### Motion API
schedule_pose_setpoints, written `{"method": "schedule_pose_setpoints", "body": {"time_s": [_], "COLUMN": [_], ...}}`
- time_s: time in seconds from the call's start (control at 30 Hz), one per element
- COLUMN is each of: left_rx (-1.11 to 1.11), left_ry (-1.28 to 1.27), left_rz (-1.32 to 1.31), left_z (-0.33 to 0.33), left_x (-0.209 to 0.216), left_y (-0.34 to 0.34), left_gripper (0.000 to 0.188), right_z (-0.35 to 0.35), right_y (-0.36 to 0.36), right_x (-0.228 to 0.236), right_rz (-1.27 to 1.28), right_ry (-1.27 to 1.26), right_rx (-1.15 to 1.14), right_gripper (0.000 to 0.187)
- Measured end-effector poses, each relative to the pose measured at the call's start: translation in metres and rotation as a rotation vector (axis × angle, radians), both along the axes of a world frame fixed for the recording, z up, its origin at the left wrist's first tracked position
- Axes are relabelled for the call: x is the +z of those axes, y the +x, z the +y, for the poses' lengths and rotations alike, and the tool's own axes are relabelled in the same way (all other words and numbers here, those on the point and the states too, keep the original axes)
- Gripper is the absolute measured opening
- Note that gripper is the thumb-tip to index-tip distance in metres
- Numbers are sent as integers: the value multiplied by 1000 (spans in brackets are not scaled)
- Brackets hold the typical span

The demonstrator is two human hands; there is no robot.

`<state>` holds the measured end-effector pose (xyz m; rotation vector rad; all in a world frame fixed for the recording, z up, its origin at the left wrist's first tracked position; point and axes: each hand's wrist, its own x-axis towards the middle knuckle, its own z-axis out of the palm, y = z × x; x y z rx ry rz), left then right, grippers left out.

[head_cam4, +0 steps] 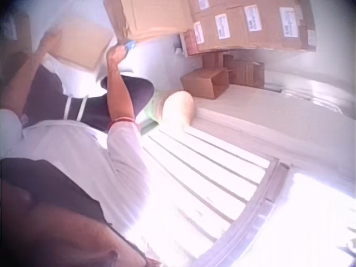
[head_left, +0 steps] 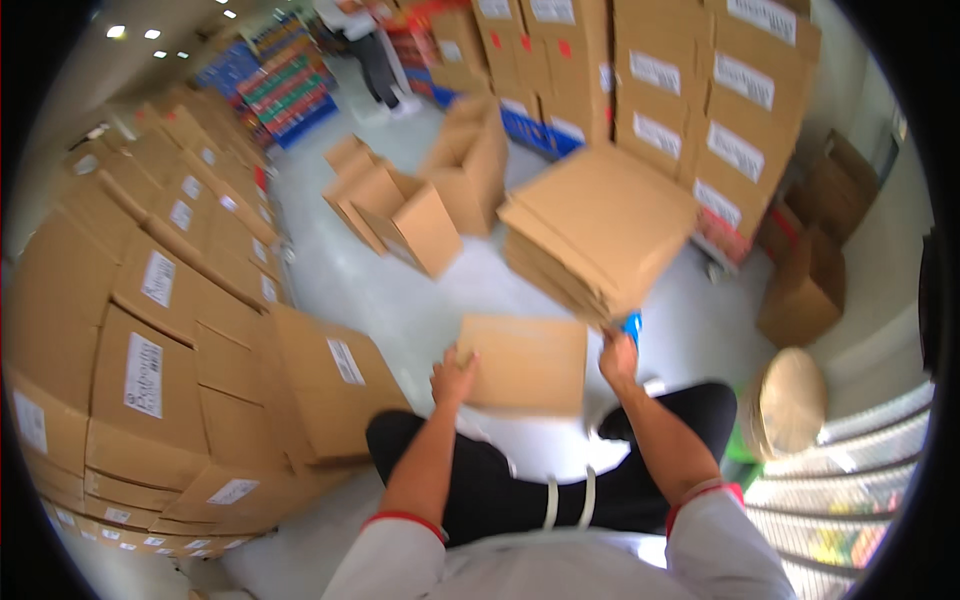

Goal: The person assembles cardboard boxes by hand and with a tape dispenser while sitting on the floor.

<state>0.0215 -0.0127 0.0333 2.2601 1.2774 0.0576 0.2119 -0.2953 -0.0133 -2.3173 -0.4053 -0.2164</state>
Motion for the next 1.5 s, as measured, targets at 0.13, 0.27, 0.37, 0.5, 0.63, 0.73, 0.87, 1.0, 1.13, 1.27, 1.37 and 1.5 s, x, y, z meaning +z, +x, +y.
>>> {"method": "schedule_pose_setpoints", "body": {"time_s": [0.13, 0.27, 0.37, 0.5, 0.63, 0.73, 0.87, 1.0, 1.13, 1.27, 1.37, 1.5], "left_rx": [-59, -45, -24, -144, -123, -150, -84, -102, -96, -80, -80, -86], "left_ry": [-443, -267, -225, -180, -453, -366, -414, -318, -289, -303, -369, -362], "left_rz": [-305, -228, -203, -417, -502, -520, -502, -444, -402, -424, -417, -427], "left_z": [3, 1, -14, 1, -11, -18, -13, -15, -14, -8, -13, -16], "left_x": [-30, -31, -16, -30, 0, -3, -24, -24, -24, -28, -20, -14], "left_y": [-25, -22, -15, -18, -21, -19, -18, -14, -11, -13, -11, -14], "left_gripper": [90, 93, 92, 85, 81, 80, 79, 77, 75, 76, 80, 83], "right_z": [26, 18, 11, 18, 22, 18, 26, 24, 25, 21, 14, 18], "right_y": [-36, -41, -40, -27, -36, -39, -43, -43, -42, -36, -32, -34], "right_x": [2, 30, 31, 22, 51, 41, 49, 45, 49, 54, 41, 46], "right_rz": [438, 463, 407, 264, 284, 221, 149, 140, 194, 319, 225, 287], "right_ry": [7, 76, 50, -85, -209, -265, -301, -336, -289, -158, -137, -138], "right_rx": [-57, -46, -49, 83, 132, 150, 172, 148, 127, 210, 211, 171], "right_gripper": [36, 57, 61, 50, 46, 46, 44, 42, 44, 47, 47, 47]}}
